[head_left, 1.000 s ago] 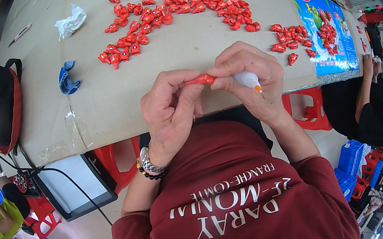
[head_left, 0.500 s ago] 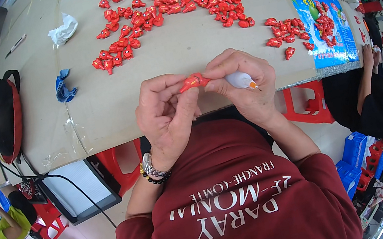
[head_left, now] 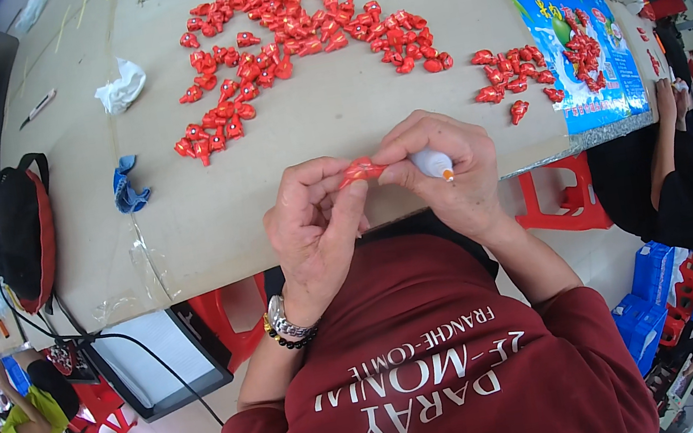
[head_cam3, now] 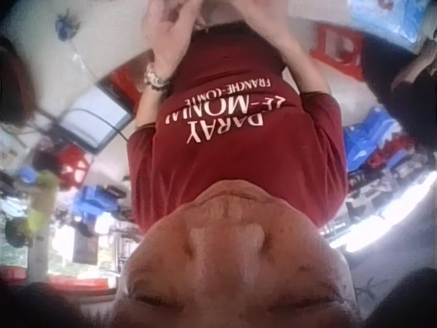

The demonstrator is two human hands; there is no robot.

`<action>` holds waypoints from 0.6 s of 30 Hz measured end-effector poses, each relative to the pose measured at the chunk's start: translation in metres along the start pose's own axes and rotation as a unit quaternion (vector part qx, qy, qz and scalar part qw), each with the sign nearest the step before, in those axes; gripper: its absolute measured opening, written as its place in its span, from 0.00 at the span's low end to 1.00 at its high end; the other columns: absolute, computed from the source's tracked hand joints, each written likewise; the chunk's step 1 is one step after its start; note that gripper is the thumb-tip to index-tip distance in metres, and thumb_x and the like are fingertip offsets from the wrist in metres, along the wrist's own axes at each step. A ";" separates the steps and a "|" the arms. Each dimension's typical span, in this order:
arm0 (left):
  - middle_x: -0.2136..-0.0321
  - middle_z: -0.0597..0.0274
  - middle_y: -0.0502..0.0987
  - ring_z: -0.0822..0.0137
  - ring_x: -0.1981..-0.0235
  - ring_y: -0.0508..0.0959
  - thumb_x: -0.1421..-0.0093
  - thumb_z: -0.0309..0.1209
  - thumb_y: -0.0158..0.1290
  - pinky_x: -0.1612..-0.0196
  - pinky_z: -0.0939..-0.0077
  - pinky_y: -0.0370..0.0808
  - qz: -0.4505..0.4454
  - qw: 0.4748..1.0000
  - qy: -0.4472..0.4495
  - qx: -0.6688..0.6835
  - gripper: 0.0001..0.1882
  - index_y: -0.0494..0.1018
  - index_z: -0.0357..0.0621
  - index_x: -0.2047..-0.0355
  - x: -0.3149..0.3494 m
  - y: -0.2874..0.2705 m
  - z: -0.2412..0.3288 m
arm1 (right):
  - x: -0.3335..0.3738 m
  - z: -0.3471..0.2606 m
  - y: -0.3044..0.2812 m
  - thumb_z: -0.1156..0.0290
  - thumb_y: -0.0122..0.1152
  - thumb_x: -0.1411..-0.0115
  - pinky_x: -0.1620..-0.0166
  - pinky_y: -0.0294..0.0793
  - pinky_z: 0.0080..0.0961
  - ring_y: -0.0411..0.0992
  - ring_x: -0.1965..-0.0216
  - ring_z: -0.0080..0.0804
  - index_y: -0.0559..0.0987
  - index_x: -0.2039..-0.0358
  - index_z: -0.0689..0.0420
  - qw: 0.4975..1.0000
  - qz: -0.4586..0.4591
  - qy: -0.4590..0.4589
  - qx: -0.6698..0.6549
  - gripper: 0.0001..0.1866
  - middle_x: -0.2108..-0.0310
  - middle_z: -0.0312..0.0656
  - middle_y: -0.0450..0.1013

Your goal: The person repeatedly picks up small red candies, applies a small amount of white paste from a squeeze bottle into each one, and places them back on the table. The process is continuous and repetitive, with the person handling the candies one at a time.

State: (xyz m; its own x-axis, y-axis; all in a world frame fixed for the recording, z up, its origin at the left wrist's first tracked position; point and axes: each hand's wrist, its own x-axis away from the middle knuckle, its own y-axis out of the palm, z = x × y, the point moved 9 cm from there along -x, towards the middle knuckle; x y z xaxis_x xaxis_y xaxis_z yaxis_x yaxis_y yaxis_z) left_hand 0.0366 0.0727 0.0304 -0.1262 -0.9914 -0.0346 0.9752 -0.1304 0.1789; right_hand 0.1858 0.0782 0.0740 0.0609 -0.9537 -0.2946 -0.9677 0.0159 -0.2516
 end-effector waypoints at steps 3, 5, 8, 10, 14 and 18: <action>0.77 0.61 0.78 0.81 0.83 0.72 0.45 0.20 0.57 0.82 0.85 0.67 -0.045 0.990 0.050 -0.121 0.12 0.69 0.38 0.62 -0.007 0.000 0.010 | -0.001 0.008 -0.023 0.83 0.64 0.55 0.67 0.70 0.23 0.72 0.71 0.28 0.80 0.72 0.61 0.998 0.030 0.041 0.030 0.07 0.74 0.41 0.74; 0.80 0.61 0.76 0.75 0.85 0.72 0.48 0.21 0.58 0.82 0.80 0.66 -0.041 0.962 0.098 -0.253 0.10 0.71 0.39 0.65 -0.014 -0.006 0.019 | -0.004 0.016 -0.045 0.83 0.64 0.55 0.66 0.68 0.22 0.70 0.71 0.25 0.79 0.74 0.61 0.993 0.060 0.081 0.061 0.06 0.74 0.38 0.73; 0.77 0.61 0.76 0.71 0.83 0.71 0.48 0.22 0.59 0.77 0.77 0.68 -0.053 0.900 0.163 -0.402 0.06 0.74 0.39 0.70 -0.032 -0.003 0.037 | -0.005 0.021 -0.076 0.82 0.65 0.56 0.67 0.67 0.22 0.69 0.72 0.25 0.79 0.74 0.62 0.978 0.078 0.064 0.183 0.06 0.75 0.37 0.71; 0.77 0.60 0.75 0.66 0.78 0.70 0.49 0.24 0.59 0.73 0.73 0.68 -0.063 0.846 0.232 -0.476 0.05 0.74 0.39 0.71 -0.048 0.007 0.053 | -0.002 0.024 -0.091 0.81 0.66 0.57 0.67 0.67 0.24 0.70 0.71 0.29 0.78 0.74 0.62 0.956 0.084 0.095 0.263 0.07 0.74 0.40 0.70; 0.78 0.59 0.74 0.56 0.68 0.70 0.52 0.27 0.59 0.65 0.64 0.65 -0.067 0.766 0.341 -0.541 0.07 0.75 0.40 0.72 -0.085 0.030 0.062 | -0.002 0.026 -0.105 0.81 0.66 0.57 0.67 0.68 0.27 0.71 0.70 0.34 0.79 0.72 0.61 0.928 0.091 0.103 0.347 0.10 0.73 0.42 0.70; 0.77 0.59 0.76 0.57 0.66 0.70 0.49 0.29 0.58 0.62 0.65 0.64 -0.076 0.741 0.336 -0.577 0.05 0.77 0.41 0.72 -0.118 0.044 0.044 | 0.000 0.027 -0.111 0.80 0.66 0.57 0.67 0.68 0.29 0.71 0.70 0.34 0.79 0.69 0.61 0.926 0.109 0.113 0.342 0.12 0.72 0.42 0.70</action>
State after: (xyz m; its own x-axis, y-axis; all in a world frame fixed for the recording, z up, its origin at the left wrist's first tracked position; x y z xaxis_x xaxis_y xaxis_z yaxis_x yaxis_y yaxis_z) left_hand 0.0860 0.1834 0.0855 -0.5086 -0.6871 -0.5188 0.5151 0.2401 -0.8229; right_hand 0.3001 0.0851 0.0768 -0.2450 -0.9427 -0.2266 -0.5642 0.3287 -0.7574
